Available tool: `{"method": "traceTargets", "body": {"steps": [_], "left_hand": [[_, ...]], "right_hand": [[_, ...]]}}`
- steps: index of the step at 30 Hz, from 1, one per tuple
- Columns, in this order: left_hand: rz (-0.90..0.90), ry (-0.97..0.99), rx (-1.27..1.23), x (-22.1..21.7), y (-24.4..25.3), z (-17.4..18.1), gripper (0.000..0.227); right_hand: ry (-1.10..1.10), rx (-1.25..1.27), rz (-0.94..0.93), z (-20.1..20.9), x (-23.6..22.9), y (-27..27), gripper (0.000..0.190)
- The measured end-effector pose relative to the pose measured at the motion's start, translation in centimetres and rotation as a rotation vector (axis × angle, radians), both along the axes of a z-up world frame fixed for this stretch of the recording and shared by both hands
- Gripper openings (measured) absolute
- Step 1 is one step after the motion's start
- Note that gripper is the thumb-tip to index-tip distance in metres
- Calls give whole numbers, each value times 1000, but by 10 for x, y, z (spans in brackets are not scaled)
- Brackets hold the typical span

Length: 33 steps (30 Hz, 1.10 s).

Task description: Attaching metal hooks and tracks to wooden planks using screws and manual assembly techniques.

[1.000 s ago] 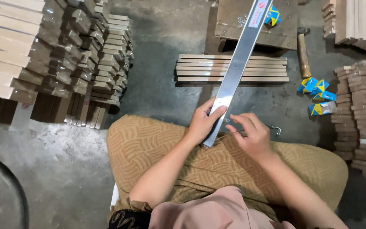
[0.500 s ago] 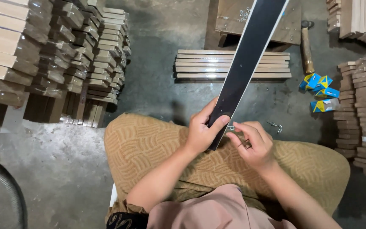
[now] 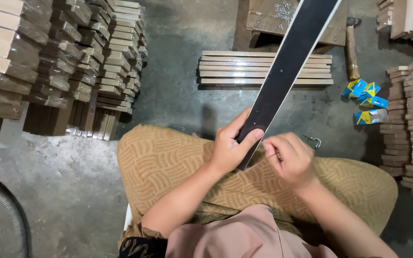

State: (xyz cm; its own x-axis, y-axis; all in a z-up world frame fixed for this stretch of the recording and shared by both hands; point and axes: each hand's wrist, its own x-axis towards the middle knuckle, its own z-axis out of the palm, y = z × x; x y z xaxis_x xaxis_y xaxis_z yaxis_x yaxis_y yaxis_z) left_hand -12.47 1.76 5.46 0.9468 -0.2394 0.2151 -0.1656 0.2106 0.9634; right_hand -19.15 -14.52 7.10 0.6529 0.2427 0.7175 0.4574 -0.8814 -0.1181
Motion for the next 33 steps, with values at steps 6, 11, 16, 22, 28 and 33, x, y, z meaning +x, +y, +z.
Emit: {"method": "traceTargets", "body": {"steps": [6, 11, 16, 22, 28, 33], "left_hand": [[-47, 187, -18, 0, -4, 9, 48], [-134, 470, -254, -6, -8, 7, 50], [-195, 318, -184, -15, 9, 54, 49], [-180, 102, -26, -21, 23, 64, 43], [-137, -68, 28, -24, 27, 61, 36], [-107, -182, 31, -21, 27, 61, 35]], "right_hand": [[1128, 1549, -99, 33, -1, 11, 12], [924, 1200, -66, 43, -20, -1, 17], [884, 1001, -12, 61, -29, 2, 20], [1049, 1256, -26, 45, -40, 0, 30], [1164, 1496, 7, 31, -44, -2, 36], [1351, 1772, 131, 42, -35, 7, 53]]}}
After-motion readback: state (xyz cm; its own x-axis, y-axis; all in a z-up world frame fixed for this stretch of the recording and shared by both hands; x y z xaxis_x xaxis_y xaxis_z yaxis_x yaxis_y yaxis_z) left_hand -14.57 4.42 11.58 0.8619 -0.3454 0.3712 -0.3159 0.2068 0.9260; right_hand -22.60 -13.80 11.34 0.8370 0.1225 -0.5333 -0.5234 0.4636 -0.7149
